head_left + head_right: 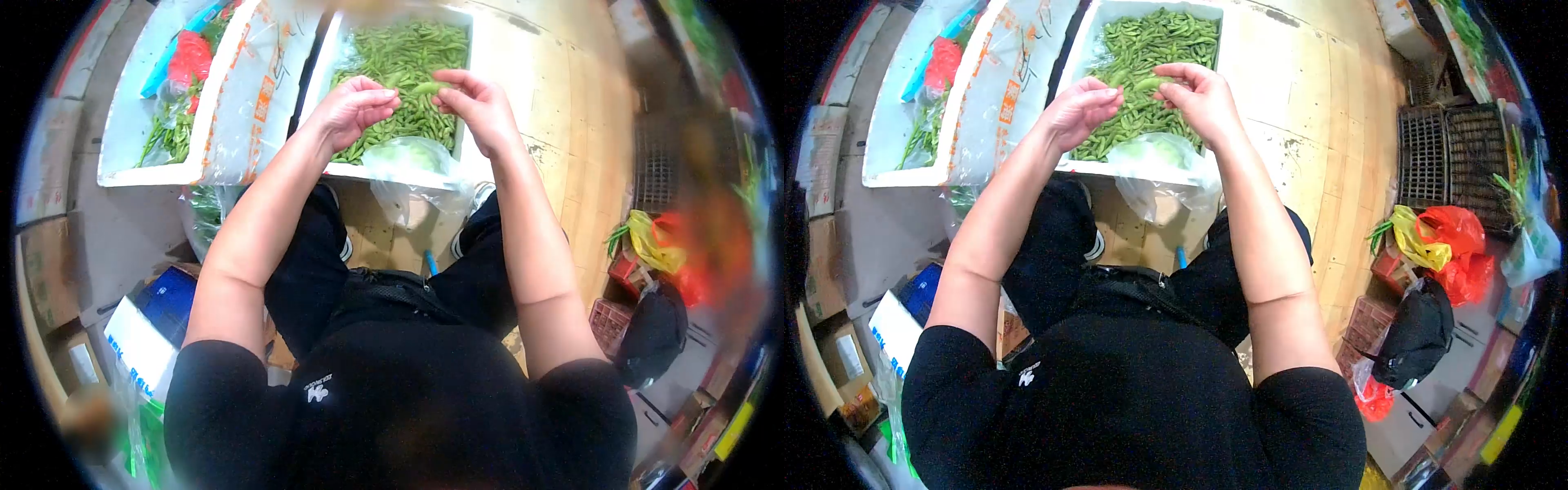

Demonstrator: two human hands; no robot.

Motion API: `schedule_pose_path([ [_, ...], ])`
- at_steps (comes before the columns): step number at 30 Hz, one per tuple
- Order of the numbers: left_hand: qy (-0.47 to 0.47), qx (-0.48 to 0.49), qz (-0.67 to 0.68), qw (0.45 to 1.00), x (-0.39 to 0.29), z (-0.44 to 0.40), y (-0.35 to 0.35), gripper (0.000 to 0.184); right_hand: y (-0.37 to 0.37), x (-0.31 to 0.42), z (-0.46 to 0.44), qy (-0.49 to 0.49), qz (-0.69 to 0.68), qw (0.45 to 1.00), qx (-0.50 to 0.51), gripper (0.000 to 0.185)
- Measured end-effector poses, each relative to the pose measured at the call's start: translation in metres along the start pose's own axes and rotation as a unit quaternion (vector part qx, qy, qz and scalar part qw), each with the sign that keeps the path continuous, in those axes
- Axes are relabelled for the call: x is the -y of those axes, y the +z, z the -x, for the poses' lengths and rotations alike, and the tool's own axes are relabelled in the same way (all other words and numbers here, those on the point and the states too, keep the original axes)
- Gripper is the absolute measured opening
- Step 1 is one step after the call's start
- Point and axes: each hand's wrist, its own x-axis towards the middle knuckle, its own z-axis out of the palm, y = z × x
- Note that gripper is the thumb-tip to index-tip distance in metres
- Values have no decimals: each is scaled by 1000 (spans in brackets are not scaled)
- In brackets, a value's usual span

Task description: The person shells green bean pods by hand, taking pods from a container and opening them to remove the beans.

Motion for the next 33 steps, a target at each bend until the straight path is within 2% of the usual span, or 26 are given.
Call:
schedule_pose_path([
  [4, 0, 36, -28, 999, -3, -2, 9, 41, -2, -2, -11, -7, 3, 999, -32, 22],
  [5, 8, 73, -21, 997, -1, -7, 7, 54, -1, -2, -14, -13, 18, 999, -41, 21],
  [11, -6, -23, 40, 999, 1, -18, 3, 32, 10, -22, -36, 1, 63, 997, -52, 22],
  [14, -23, -20, 52, 998, 0, -20, -10, 27, 17, -28, -42, 1, 88, 995, -48, 22],
  [17, -17, -105, -88, 990, 7, -26, -19, 27, 24, -31, -45, -15, 116, 992, -45, 22],
  [19, 89, -105, -237, 962, 15, -34, -29, 32, 25, -33, -44, -30, 136, 990, -38, 22],
  [21, 214, -123, -377, 892, 17, -43, -34, 37, 26, -34, -44, -37, 165, 985, -41, 22],
  [24, 145, -95, -410, 895, 6, -36, -30, 23, 28, -29, -44, -48, 210, 976, -38, 23],
  [27, 102, -79, -227, 965, 3, -33, -19, 21, 31, -29, -42, -49, 223, 973, -38, 24],
  [33, 88, -78, -197, 973, 4, -30, -17, 30, 28, -26, -29, -20, 216, 975, -43, 22],
])
